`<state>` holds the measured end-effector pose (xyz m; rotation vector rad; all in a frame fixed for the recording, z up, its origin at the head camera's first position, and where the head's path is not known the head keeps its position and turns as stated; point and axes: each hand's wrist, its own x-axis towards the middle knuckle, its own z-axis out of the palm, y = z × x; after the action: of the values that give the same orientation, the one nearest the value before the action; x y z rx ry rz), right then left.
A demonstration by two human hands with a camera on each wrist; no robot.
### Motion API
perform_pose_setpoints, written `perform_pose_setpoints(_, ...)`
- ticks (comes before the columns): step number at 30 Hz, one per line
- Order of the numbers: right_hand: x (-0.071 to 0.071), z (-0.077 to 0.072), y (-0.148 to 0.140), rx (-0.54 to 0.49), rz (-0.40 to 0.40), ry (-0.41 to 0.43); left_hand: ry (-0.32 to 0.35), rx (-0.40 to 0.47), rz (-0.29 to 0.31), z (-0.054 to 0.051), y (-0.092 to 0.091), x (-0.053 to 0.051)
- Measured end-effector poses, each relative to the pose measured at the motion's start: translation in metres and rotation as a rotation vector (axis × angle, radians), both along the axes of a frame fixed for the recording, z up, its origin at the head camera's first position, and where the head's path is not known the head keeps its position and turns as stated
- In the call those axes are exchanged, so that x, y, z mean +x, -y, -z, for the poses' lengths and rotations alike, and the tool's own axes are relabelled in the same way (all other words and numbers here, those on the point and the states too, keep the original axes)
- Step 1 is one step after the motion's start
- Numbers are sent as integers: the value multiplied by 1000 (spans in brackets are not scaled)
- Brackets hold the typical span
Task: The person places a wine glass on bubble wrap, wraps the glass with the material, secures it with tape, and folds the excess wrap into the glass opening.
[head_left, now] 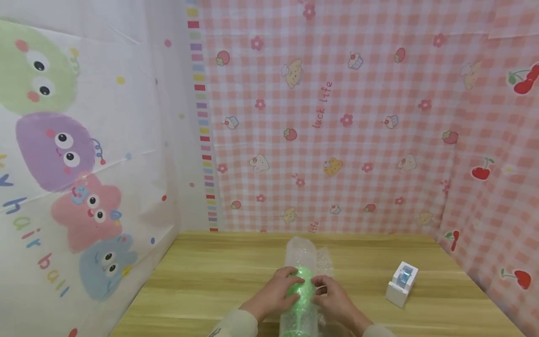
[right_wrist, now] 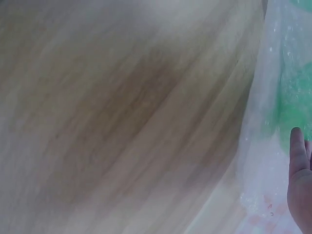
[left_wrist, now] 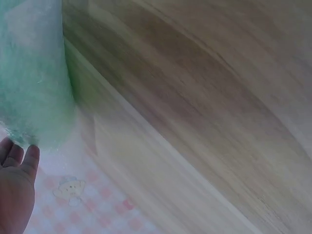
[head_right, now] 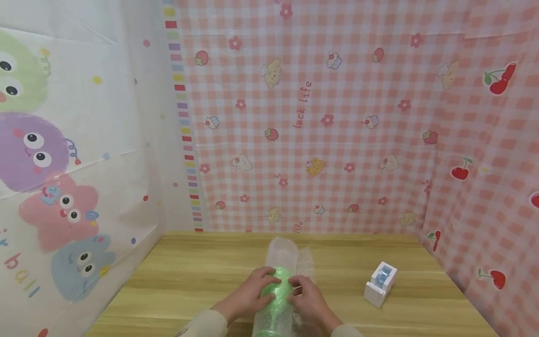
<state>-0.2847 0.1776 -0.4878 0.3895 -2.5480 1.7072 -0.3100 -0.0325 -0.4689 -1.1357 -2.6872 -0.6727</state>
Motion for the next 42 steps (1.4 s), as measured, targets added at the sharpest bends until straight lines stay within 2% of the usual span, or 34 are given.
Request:
perform_pose_setpoints(3,1,2,2,-4,-7,0,-30,-31,13,1,4,2)
perform_pose_setpoints(11,0,6,5,-21,-5,48,-32,-36,24,-3,7,3)
perform_pose_setpoints(13,-1,7,5,-20,4,65,-37,-76,21,-5,5,3)
perform_pose_setpoints(17,0,9,3,-37,5,69,-87,-164,36,-11,-3,3)
perform_pose_setpoints(21,3,10,3,-40,23,77,-146,-202,49,-16,-6,4)
perform_pose_setpoints(24,4,9,6,-12,52,70,-110,-186,38,-17,-5,4)
perform_pose_setpoints(28,5,5,10,28,61,33,-14,-109,-3,-15,1,6)
perform_pose_setpoints(30,5,4,11,39,63,26,9,-80,-11,-14,3,6)
perform_pose_setpoints(37,5,10,4,-42,17,74,-13,-68,49,-4,3,3)
perform_pose_setpoints(40,3,12,1,-41,3,72,-24,-78,39,-4,1,1)
perform_pose_setpoints(42,2,12,1,-42,9,68,0,-66,26,-5,1,0)
